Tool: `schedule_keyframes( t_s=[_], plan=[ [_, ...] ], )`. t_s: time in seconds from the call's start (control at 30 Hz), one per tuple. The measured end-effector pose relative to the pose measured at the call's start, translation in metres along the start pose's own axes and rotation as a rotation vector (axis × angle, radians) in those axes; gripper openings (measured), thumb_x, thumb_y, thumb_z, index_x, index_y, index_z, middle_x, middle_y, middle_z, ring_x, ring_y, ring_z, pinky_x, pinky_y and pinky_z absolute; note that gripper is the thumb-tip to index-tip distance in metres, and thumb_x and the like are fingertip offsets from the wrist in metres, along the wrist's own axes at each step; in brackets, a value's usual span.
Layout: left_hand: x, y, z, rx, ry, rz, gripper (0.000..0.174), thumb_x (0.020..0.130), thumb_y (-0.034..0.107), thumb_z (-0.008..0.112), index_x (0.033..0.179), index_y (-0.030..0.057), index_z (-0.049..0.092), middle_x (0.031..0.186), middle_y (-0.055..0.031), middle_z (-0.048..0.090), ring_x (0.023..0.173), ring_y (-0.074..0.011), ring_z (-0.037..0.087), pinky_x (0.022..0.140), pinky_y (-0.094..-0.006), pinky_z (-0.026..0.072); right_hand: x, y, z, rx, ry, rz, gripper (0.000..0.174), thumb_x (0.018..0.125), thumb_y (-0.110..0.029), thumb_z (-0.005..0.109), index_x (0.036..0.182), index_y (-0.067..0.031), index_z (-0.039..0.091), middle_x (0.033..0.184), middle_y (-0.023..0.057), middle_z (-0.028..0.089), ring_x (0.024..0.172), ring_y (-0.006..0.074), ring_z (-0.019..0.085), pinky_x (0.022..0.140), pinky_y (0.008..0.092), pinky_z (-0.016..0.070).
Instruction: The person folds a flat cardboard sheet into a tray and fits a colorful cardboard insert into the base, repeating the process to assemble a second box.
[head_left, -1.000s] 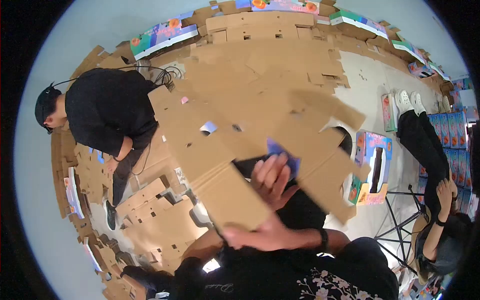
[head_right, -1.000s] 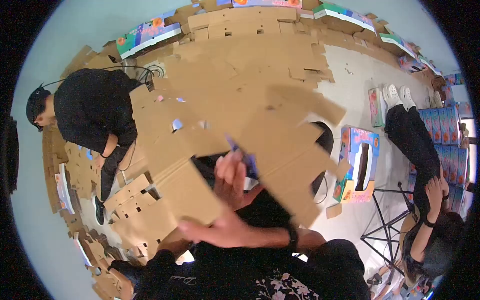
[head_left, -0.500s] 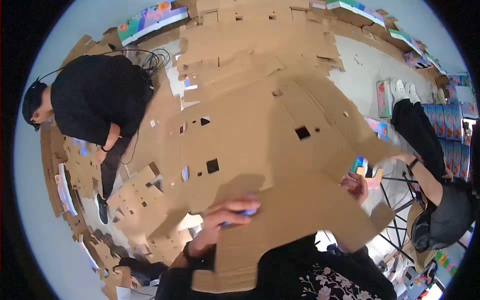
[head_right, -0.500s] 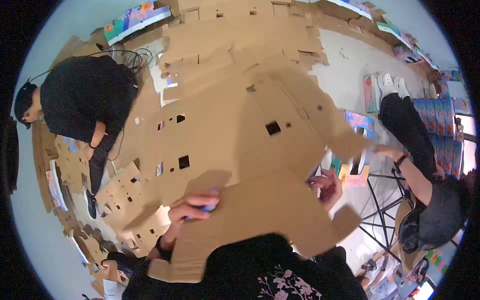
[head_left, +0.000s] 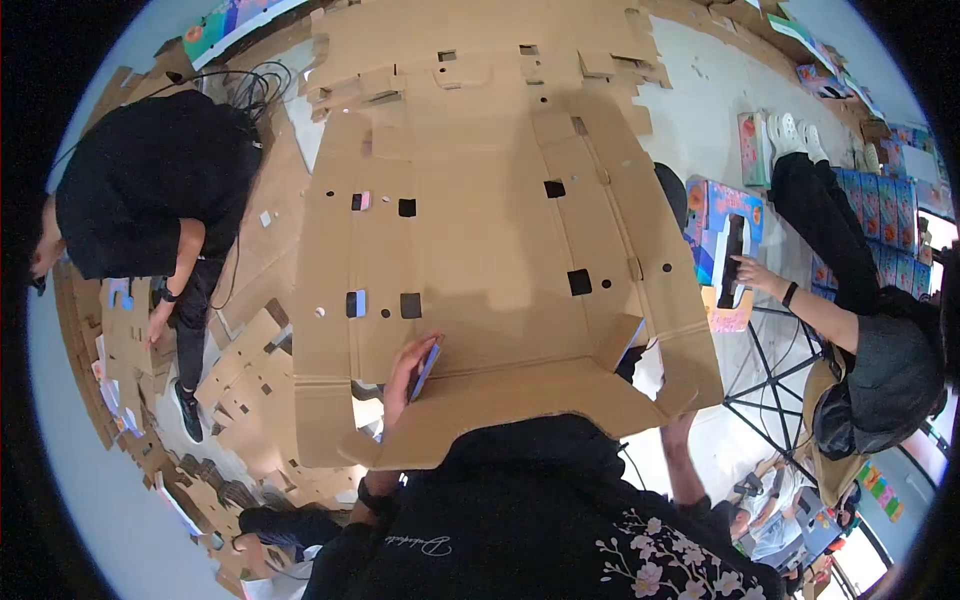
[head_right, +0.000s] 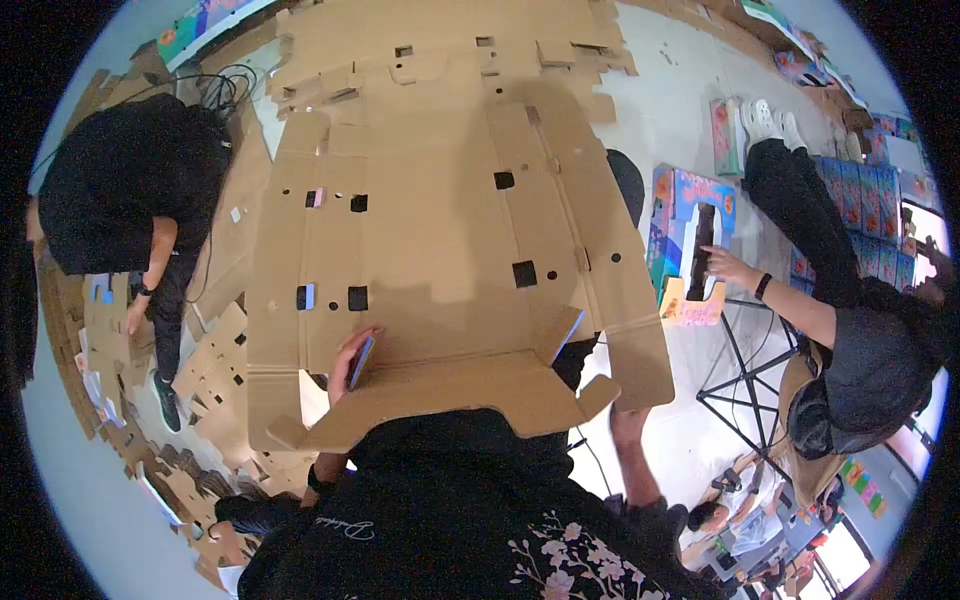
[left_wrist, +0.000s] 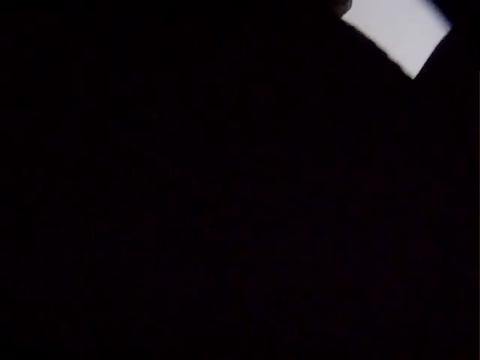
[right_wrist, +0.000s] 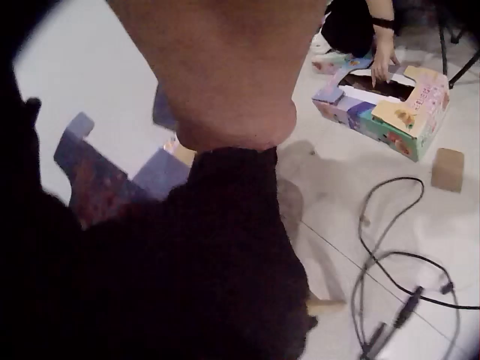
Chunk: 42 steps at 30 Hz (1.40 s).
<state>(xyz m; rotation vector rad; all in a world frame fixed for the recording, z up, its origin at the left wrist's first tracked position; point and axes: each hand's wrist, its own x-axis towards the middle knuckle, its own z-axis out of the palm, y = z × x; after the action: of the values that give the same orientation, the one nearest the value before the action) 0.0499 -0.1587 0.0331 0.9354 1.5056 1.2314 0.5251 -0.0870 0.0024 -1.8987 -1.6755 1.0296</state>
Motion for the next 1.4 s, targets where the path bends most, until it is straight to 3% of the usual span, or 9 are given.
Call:
schedule_keyframes(
  t_s=[0.07,0.17,0.4,0.6,0.77,0.87,1.0,1.17,1.4],
  plan=[
    [0.0,0.009,-0.002,0.142,-0.005,-0.016,0.075,0.089,0.047,0.074,0.143,-0.0004,0.052,0.144,-0.0215,0.052,0.135,-0.0326,0.051,0.115,-0.0418,0.0367,0.057,-0.094,-0.004,-0.717,0.107,-0.553,0.065,0.1,-0.034,0.062,0.15,0.0026,0.041,0.157,0.0204,0.039,0.143,0.0323,0.041,0.116,0.045,0.0353],
    [-0.004,0.012,-0.006,0.244,-0.005,-0.03,0.073,0.09,0.048,0.072,0.141,-0.0009,0.054,0.142,-0.0206,0.053,0.131,-0.0323,0.053,0.113,-0.0406,0.0388,0.079,-0.117,0.004,0.461,-0.1,-0.253,0.073,0.095,-0.027,0.068,0.153,0.0026,0.034,0.157,0.0178,0.038,0.141,0.0295,0.043,0.116,0.0436,0.0349],
    [-0.07,0.012,-0.035,0.553,0.017,-0.023,0.052,0.095,0.034,0.07,0.132,-0.0008,0.062,0.131,-0.017,0.06,0.12,-0.0268,0.059,0.1,-0.036,0.048,0.095,-0.169,0.014,0.21,-0.214,-0.325,0.082,0.087,-0.016,0.074,0.155,0.003,0.031,0.146,0.0168,0.046,0.134,0.0283,0.049,0.111,0.0415,0.0426],
    [-0.128,-0.046,-0.092,0.259,0.491,-0.473,0.053,0.096,0.032,0.068,0.138,0.0007,0.056,0.135,-0.0143,0.057,0.123,-0.0248,0.056,0.103,-0.0373,0.0455,0.107,-0.16,0.019,0.258,-0.33,-0.319,0.087,0.086,-0.02,0.076,0.157,0.0015,0.028,0.156,0.0187,0.038,0.141,0.0286,0.044,0.114,0.0428,0.0395],
    [-0.076,-0.066,-0.133,-0.111,0.343,-0.706,0.057,0.098,0.032,0.066,0.144,0.0021,0.05,0.142,-0.0126,0.054,0.129,-0.0243,0.051,0.108,-0.0389,0.0421,0.102,-0.168,0.035,0.354,-0.296,-0.292,0.089,0.085,-0.024,0.079,0.156,0.0015,0.031,0.154,0.0193,0.042,0.141,0.03,0.045,0.116,0.0438,0.0371],
    [-0.027,-0.049,-0.101,-0.006,0.121,-0.506,0.06,0.098,0.032,0.065,0.147,0.0029,0.047,0.146,-0.0116,0.052,0.133,-0.024,0.049,0.11,-0.0399,0.0401,0.101,-0.165,0.037,0.278,-0.28,-0.334,0.091,0.082,-0.025,0.082,0.155,0.0007,0.034,0.151,0.0195,0.048,0.139,0.0301,0.047,0.116,0.0446,0.0366],
    [0.05,0.056,-0.03,0.419,-0.008,0.271,0.071,0.082,0.012,0.076,0.148,0.004,0.052,0.155,-0.0187,0.047,0.146,-0.0341,0.039,0.117,-0.044,0.0332,0.109,-0.197,0.031,-0.004,-0.394,-0.544,0.091,0.069,-0.014,0.087,0.15,-0.0058,0.047,0.152,0.0148,0.051,0.136,0.032,0.051,0.115,0.0452,0.0401],
    [0.058,0.112,-0.024,0.826,-0.368,0.224,0.083,0.057,0.005,0.087,0.136,0.0164,0.066,0.151,-0.0043,0.053,0.141,-0.0321,0.045,0.114,-0.0428,0.0422,0.121,-0.246,0.023,-0.235,-0.734,-0.851,0.069,0.071,-0.005,0.08,0.137,-0.0153,0.064,0.154,0.0065,0.05,0.135,0.0313,0.049,0.113,0.0433,0.0446],
    [0.079,0.117,-0.045,0.76,-0.73,0.224,0.069,0.078,0.005,0.073,0.145,0.0122,0.057,0.159,-0.0096,0.043,0.151,-0.0353,0.032,0.122,-0.0477,0.033,0.139,-0.261,0.016,-0.447,-1.087,-0.917,0.078,0.077,-0.015,0.078,0.149,-0.0094,0.049,0.163,0.0125,0.034,0.147,0.0339,0.034,0.12,0.0482,0.0357]
  ],
)
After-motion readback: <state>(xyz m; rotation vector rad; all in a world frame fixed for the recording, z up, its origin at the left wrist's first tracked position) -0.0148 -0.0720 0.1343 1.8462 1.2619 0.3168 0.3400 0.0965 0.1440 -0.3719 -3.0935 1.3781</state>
